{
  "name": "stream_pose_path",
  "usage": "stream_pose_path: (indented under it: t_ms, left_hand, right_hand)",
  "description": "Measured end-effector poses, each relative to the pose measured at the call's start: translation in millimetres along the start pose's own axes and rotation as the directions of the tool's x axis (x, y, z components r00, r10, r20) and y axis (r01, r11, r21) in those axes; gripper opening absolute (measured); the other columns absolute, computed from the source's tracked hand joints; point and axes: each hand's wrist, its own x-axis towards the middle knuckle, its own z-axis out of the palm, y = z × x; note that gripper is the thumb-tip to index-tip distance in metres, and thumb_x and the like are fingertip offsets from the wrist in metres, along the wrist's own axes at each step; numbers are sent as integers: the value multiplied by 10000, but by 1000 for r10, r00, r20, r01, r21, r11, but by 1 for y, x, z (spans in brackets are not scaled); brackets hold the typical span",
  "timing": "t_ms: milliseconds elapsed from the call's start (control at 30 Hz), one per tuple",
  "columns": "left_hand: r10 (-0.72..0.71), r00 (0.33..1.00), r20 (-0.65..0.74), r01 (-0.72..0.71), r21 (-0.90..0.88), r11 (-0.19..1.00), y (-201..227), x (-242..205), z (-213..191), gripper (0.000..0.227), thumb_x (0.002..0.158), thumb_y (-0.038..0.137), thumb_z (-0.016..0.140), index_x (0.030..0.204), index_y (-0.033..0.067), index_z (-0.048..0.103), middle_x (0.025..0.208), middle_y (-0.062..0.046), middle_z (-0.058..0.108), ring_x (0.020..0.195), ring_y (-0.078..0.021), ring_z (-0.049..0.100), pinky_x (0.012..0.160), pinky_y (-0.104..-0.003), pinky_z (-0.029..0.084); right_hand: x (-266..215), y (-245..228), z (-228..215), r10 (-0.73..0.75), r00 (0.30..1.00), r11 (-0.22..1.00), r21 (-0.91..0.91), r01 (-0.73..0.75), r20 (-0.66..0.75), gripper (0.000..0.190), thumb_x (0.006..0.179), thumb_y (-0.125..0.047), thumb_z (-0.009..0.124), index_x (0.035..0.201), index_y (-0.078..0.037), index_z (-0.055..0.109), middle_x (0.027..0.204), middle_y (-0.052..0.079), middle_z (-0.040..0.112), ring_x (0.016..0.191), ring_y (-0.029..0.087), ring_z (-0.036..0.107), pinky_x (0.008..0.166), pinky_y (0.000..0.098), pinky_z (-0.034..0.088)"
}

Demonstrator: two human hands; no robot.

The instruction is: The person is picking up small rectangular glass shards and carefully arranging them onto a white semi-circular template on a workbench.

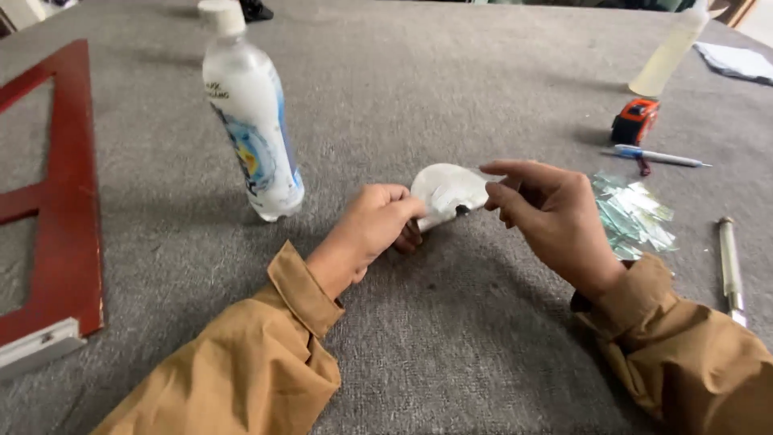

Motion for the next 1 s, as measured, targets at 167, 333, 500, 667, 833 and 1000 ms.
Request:
stream_pose_path:
  t_ms: [167,333,500,667,833,1000]
  left_hand:
    - [-9,1000,15,10,-67,998,-5,4,-3,235,907,221,689,794,18,719,741,-189,739,694,-268,789,645,-341,647]
    - [14,999,50,-11,-60,998,-8,8,-2,267,912,257,675,840,5,726,798,-173,738,735,-241,798,668,-318,675]
    - [-3,1000,30,3,-7,1000,-21,20,-5,301,916,273,654,811,5,745,758,-171,743,698,-240,787,641,-318,655]
    - [7,996,86,-5,-22,1000,-20,21,4,306,977,258,637,849,11,765,757,-164,743,687,-234,794,628,-287,652]
    - [-4,996,86,9,-67,998,-36,38,7,288,939,262,654,868,4,760,751,-179,719,700,-250,800,609,-300,666]
    - [-33,995,97,36,-24,999,-35,40,2,288,926,265,672,921,-8,764,767,-188,720,708,-254,784,639,-316,650]
  right_hand:
    - [0,-5,2,53,991,998,28,-57,123,341,999,-62,826,1315,61,784,829,171,805,673,179,730,641,327,542]
    - [0,2,0,68,983,964,-266,-21,170,302,1081,-197,785,1305,0,835,690,190,776,550,188,618,565,359,454]
    - [-16,-41,12,26,968,965,-259,41,250,279,1071,-227,735,1226,-58,895,572,177,756,372,192,521,429,318,430]
    - [-10,4,4,-45,981,913,-392,117,189,244,1032,-242,785,1172,-78,900,612,170,743,534,295,682,567,404,520]
    - [-3,28,-2,-82,970,886,-428,177,230,259,989,-242,785,1100,-10,813,692,244,718,669,495,724,648,572,510]
    - [4,50,-5,-97,955,908,-368,201,280,322,984,-261,769,1232,-62,822,703,232,699,703,461,740,661,584,524]
